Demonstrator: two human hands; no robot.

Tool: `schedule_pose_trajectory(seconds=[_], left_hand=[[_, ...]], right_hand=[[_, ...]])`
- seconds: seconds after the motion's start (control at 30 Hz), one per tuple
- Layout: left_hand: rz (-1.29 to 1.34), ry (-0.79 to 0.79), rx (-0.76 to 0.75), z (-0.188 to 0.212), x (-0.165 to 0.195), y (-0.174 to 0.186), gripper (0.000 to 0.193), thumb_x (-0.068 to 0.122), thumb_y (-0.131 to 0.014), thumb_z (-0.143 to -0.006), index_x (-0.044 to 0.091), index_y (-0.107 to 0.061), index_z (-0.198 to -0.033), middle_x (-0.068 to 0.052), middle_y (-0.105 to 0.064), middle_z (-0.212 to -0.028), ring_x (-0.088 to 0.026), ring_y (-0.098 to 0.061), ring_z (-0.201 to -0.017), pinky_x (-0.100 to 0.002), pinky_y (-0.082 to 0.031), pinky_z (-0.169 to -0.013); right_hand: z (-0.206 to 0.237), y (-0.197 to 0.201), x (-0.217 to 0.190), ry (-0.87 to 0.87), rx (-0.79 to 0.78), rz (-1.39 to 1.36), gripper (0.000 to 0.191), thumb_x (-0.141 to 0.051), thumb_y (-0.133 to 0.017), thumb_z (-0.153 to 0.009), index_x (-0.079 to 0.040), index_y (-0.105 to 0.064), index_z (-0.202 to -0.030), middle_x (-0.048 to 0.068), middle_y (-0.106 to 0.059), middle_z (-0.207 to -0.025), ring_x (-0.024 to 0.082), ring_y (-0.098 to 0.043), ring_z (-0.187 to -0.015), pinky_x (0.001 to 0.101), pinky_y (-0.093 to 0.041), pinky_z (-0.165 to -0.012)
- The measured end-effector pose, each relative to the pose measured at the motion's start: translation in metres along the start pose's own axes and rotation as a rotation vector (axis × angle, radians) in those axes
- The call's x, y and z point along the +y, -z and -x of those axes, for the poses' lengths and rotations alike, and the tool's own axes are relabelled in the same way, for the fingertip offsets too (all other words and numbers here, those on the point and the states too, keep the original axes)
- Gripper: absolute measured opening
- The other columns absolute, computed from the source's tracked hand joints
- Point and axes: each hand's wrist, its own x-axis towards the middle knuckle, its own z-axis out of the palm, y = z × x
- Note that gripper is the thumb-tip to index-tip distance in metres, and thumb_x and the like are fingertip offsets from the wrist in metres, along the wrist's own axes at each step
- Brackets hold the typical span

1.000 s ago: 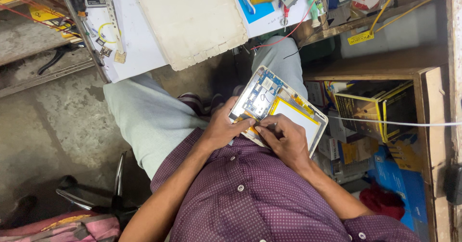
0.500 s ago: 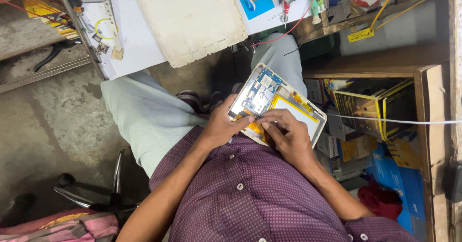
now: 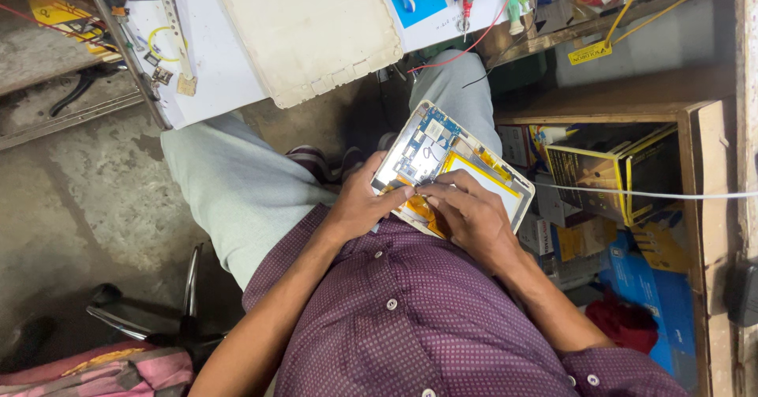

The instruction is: The person sits with an opened tablet on their lap and works on its internal components, peeling and repositioning an orange flex cable and battery area by hand. They then pick up a small handheld tool and use it to pry and adjust parts on the tablet's board.

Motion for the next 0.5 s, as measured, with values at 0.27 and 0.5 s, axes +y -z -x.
schedule_pose_trajectory(seconds=[0.27, 0.5], left_hand=[[0.055, 0.087, -0.014, 0.0, 0.004, -0.001, 0.047, 0.02, -0.079, -0.087, 0.002, -0.059, -0.126, -0.003, -0.072, -0.095, -0.005, -0.059, -0.068, -0.025, -0.052, -0.056], [0.048, 0.076, -0.014, -0.001, 0.004, 0.0, 0.048, 0.02, -0.078, -0.087, 0.002, -0.059, -0.127, -0.003, -0.072, -0.096, -0.004, -0.062, -0.071, -0.025, -0.054, -0.059]], right_hand=[[0.002, 0.023, 0.003, 0.037, -0.181, -0.019, 0.029, -0.007, -0.078, -0.079, -0.012, -0.079, -0.108, 0.006, -0.07, -0.112, 0.024, -0.072, -0.095, 0.0348, -0.058, -0.079], [0.002, 0.015, 0.012, 0.15, -0.148, 0.058, 0.029, -0.004, -0.078, -0.077, -0.016, -0.08, -0.104, 0.003, -0.07, -0.107, 0.023, -0.072, -0.093, 0.034, -0.058, -0.078]])
